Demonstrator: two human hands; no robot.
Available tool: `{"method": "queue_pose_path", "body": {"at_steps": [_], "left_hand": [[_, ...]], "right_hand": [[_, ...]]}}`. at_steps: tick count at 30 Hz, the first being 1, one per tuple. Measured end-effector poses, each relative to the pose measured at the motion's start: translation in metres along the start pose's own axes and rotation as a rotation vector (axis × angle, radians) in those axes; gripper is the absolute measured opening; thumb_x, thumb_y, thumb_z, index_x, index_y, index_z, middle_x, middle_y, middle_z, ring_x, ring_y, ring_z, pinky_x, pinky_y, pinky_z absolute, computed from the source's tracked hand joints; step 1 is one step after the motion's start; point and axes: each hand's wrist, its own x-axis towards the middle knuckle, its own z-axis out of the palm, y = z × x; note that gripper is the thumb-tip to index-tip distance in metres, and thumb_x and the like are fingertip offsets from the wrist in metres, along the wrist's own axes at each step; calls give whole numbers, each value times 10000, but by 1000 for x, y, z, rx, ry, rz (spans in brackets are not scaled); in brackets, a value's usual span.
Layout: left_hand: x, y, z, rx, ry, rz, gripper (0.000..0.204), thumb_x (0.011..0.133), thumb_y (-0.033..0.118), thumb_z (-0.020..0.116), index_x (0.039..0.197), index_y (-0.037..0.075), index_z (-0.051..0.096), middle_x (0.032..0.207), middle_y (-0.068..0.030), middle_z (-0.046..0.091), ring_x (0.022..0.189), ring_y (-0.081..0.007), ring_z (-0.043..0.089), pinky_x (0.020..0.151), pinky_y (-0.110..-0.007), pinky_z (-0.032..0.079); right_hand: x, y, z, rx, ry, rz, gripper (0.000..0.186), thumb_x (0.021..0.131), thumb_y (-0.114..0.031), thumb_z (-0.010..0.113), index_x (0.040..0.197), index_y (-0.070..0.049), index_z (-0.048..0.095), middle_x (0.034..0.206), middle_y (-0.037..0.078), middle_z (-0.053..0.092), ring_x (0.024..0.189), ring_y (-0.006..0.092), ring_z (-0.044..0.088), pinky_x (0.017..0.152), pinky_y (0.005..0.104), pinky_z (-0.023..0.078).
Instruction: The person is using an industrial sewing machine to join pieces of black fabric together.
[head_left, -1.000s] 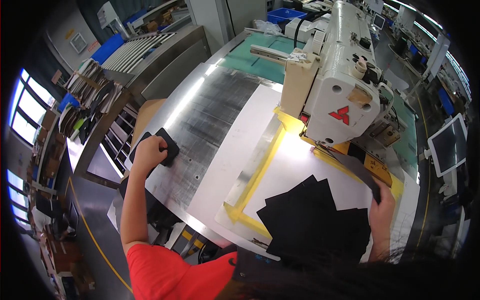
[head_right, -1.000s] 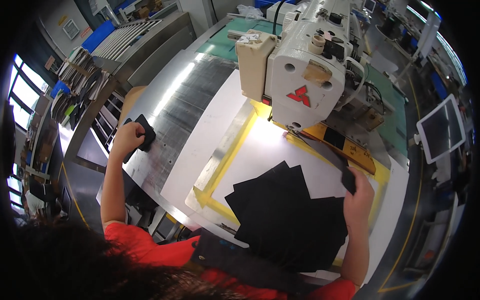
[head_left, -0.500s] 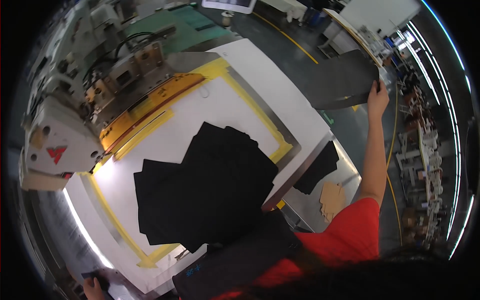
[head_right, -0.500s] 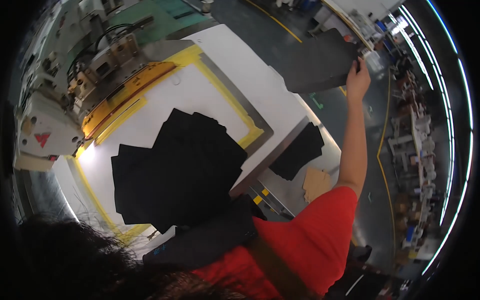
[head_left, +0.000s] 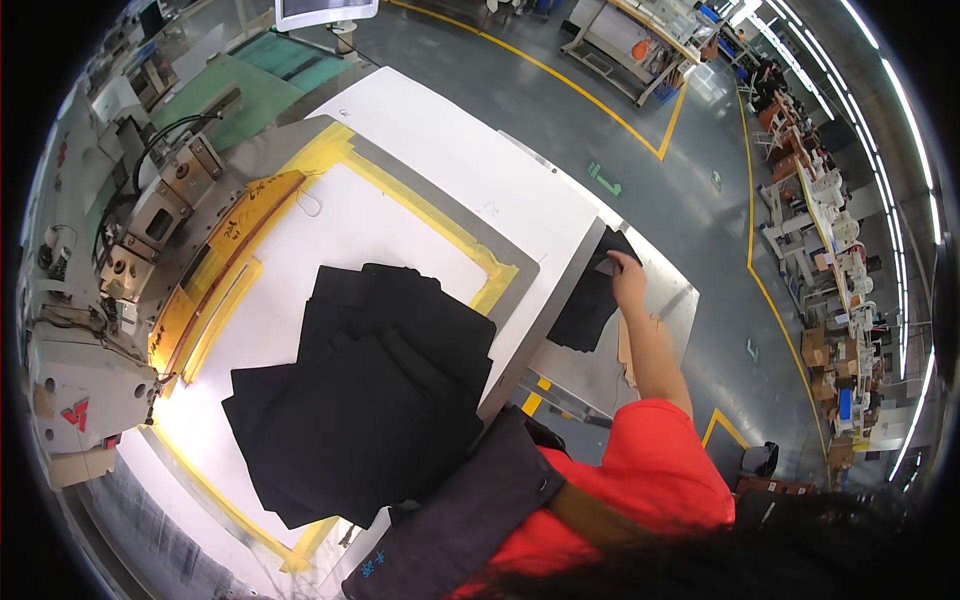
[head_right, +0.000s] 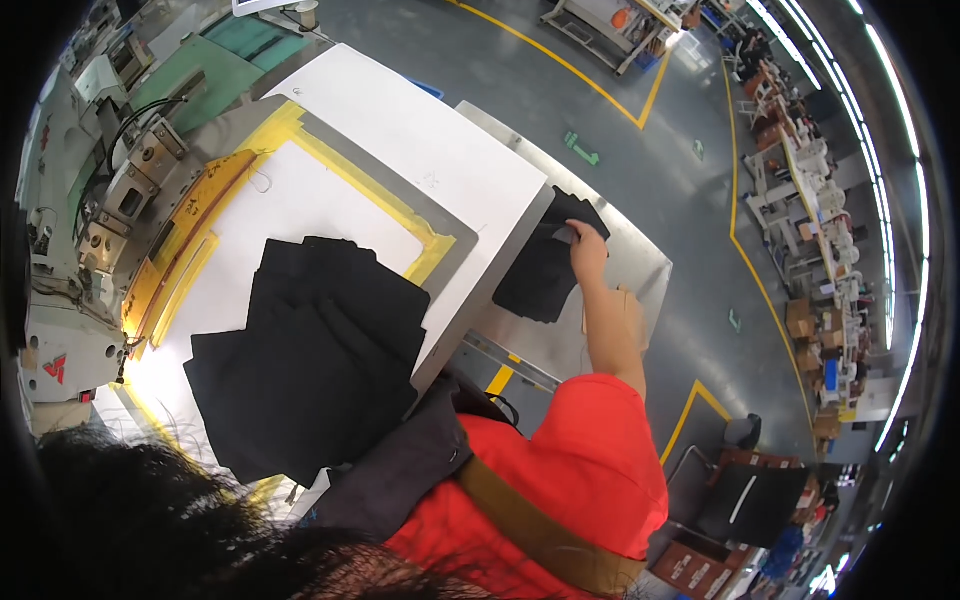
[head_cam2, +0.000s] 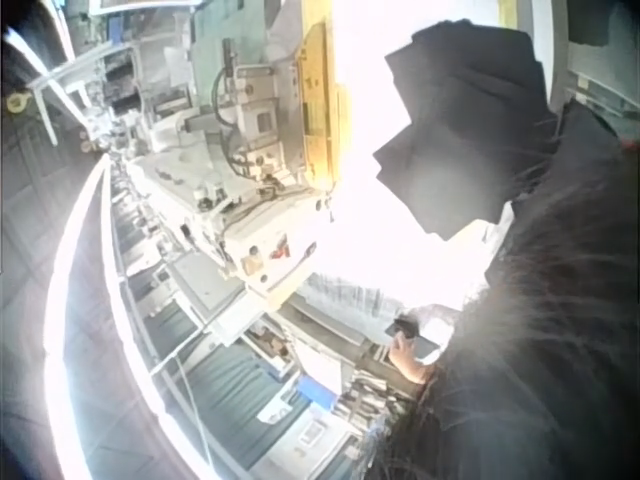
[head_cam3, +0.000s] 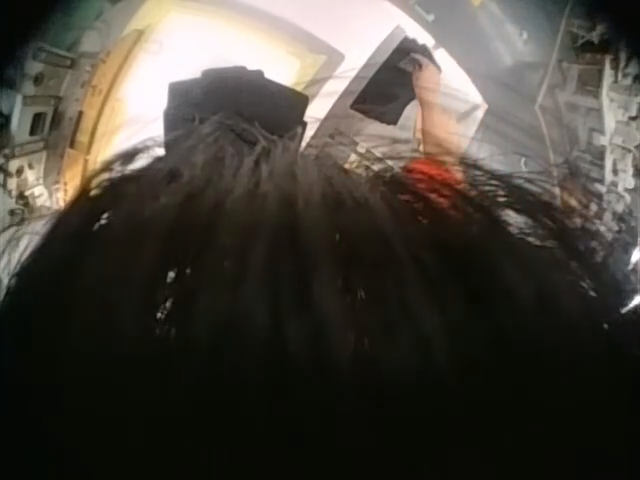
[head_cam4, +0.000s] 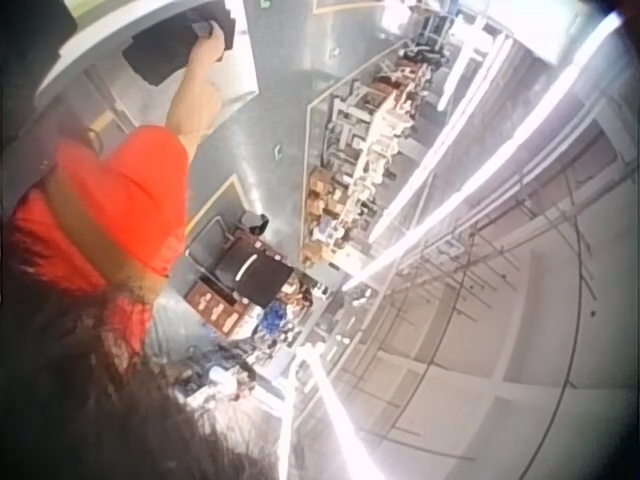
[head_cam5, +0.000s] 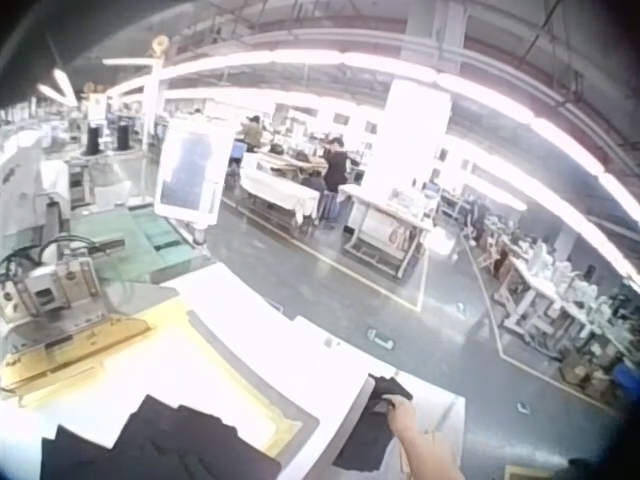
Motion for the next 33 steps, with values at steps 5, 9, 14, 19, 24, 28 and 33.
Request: {"method": "queue_pose_path", "body": {"at_steps": [5,9,14,19,24,28,33], "left_hand": [[5,4,-9,-17,51,-12,285,947,174,577,808,-72,618,712,-185,585,661,-290,539,639,-401,475],[1,7,-10,-31,94,-46,293,947,175,574,794,-73,609,699,-184,577,644,-288,523,629,-403,466],[-2,13,-10,-59,131,-78,304,948,177,571,777,-73,598,683,-183,566,622,-285,503,616,-407,455],[-3,22,-8,-95,172,-112,316,949,178,568,760,-74,586,667,-183,555,600,-283,483,603,-410,444],[23,-76,57,-602,-109,-39,286,953,262,591,809,18,557,684,-17,512,631,-137,509,553,-303,414],[42,97,32,-988,-259,-254,277,996,278,542,830,73,626,723,51,519,648,-41,477,568,-222,403],[70,104,40,-584,-41,393,398,762,70,770,1122,17,607,1135,-74,615,1029,-214,618,904,-336,491]], "right_hand": [[89,21,-50,-163,278,120,256,918,-165,555,1121,-102,698,1105,144,688,1029,341,645,888,403,502],[107,-5,-81,-108,405,183,254,900,-135,558,1108,-100,699,1106,134,690,1023,332,646,879,394,506],[45,2,-50,-127,354,-240,297,799,19,570,1032,-106,704,1103,81,699,1017,287,655,878,373,514],[-46,20,6,-245,-269,-87,337,759,-9,589,1048,-127,715,1065,77,704,1021,312,649,921,396,506],[-44,-18,41,-132,-698,-62,282,878,-281,631,1086,-113,720,1055,107,715,998,312,666,901,377,515],[47,51,0,-261,-242,-322,383,1011,-302,450,1112,-7,672,1088,176,684,1047,348,639,949,424,477],[150,-42,-26,690,35,-282,407,1049,-288,420,1127,36,654,1046,106,692,954,201,647,898,336,487]]}}
